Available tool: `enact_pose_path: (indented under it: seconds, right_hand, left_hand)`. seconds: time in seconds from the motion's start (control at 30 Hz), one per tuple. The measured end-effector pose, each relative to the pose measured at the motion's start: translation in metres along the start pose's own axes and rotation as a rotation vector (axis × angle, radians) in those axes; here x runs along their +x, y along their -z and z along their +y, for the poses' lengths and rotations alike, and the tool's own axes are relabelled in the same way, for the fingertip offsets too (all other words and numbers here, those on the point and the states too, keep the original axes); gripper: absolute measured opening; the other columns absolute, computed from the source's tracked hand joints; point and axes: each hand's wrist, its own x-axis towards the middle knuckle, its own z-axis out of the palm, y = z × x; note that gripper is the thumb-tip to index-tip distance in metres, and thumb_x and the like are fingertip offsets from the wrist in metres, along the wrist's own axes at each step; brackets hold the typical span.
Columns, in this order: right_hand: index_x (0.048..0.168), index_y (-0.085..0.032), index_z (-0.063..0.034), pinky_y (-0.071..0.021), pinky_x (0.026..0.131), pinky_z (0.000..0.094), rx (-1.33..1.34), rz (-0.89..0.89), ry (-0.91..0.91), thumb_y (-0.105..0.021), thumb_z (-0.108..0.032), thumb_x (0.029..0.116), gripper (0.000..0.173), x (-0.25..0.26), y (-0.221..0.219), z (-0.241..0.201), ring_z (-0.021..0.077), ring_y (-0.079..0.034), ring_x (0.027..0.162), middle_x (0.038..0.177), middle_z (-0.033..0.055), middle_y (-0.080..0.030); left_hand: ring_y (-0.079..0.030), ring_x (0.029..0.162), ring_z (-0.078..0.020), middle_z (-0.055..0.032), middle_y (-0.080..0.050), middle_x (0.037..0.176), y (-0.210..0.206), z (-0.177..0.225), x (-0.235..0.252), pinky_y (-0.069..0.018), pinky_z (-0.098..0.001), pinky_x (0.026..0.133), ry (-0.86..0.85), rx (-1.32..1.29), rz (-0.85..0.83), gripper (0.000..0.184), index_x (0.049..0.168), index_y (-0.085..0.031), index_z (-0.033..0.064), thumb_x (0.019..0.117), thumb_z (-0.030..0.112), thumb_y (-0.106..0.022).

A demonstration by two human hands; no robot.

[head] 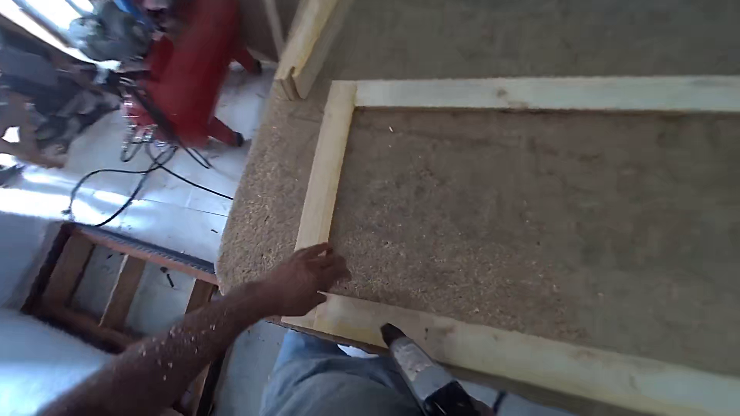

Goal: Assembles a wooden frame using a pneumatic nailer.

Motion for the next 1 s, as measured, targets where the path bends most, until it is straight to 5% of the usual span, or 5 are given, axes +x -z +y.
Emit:
enact_pose_path:
  seconds: [0.07, 0.13, 0.27, 0.47, 1.0]
  right_hand:
    - [0.122, -0.066, 0.0048, -0.0553, 0.089, 0.0252, 0.068, 0.038, -0.101, -0.081, -0.026, 0.0844, 0.051, 0.010, -0.046, -0.015, 0.0043, -0.068, 0.093, 0.102, 0.0079, -0.073]
    - [0.124, -0.067, 0.0013, -0.0579, 0.090, 0.0365, 0.125, 0.052, -0.156, -0.083, -0.026, 0.0821, 0.053, 0.022, -0.085, -0.014, 0.0132, -0.071, 0.093, 0.100, 0.0095, -0.075]
    - [0.127, -0.067, -0.0032, -0.0572, 0.093, 0.0437, 0.122, 0.096, -0.235, -0.083, -0.031, 0.0824, 0.055, 0.040, -0.143, -0.028, 0.0201, -0.072, 0.098, 0.103, 0.0115, -0.075]
    - [0.132, -0.065, -0.0110, -0.0586, 0.089, 0.0485, 0.129, 0.227, -0.336, -0.085, -0.038, 0.0798, 0.062, 0.062, -0.203, -0.041, 0.0217, -0.073, 0.097, 0.103, 0.0089, -0.076]
    - [0.137, -0.061, -0.0127, -0.0585, 0.082, 0.0489, 0.160, 0.333, -0.489, -0.081, -0.034, 0.0797, 0.064, 0.081, -0.228, -0.060, 0.0235, -0.073, 0.093, 0.101, 0.0092, -0.075]
  left_hand:
    - [-0.027, 0.154, -0.0373, -0.0049, -0.046, 0.159, -0.004, -0.028, 0.012, -0.0235, -0.0609, 0.124, -0.226, 0.139, -0.120, 0.067, 0.144, -0.059, 0.0274, 0.0821, 0.020, -0.085]
    - [-0.018, 0.157, -0.0388, -0.0061, -0.034, 0.166, -0.009, -0.043, 0.028, -0.0144, -0.0653, 0.125, -0.421, 0.196, -0.234, 0.093, 0.151, -0.052, 0.0307, 0.0694, 0.018, -0.093]
    - [-0.013, 0.157, -0.0403, -0.0088, -0.024, 0.170, -0.033, -0.067, 0.060, -0.0129, -0.0682, 0.124, -0.670, 0.275, -0.332, 0.114, 0.152, -0.050, 0.0331, 0.0501, 0.024, -0.101]
    - [-0.012, 0.157, -0.0414, -0.0076, -0.022, 0.171, -0.031, -0.077, 0.079, -0.0130, -0.0697, 0.123, -0.754, 0.340, -0.394, 0.107, 0.151, -0.050, 0.0388, 0.0566, 0.046, -0.099]
    - [-0.008, 0.159, -0.0360, -0.0032, -0.020, 0.172, -0.029, -0.080, 0.086, -0.0068, -0.0704, 0.123, -0.754, 0.324, -0.450, 0.101, 0.151, -0.049, 0.0423, 0.0618, 0.049, -0.095]
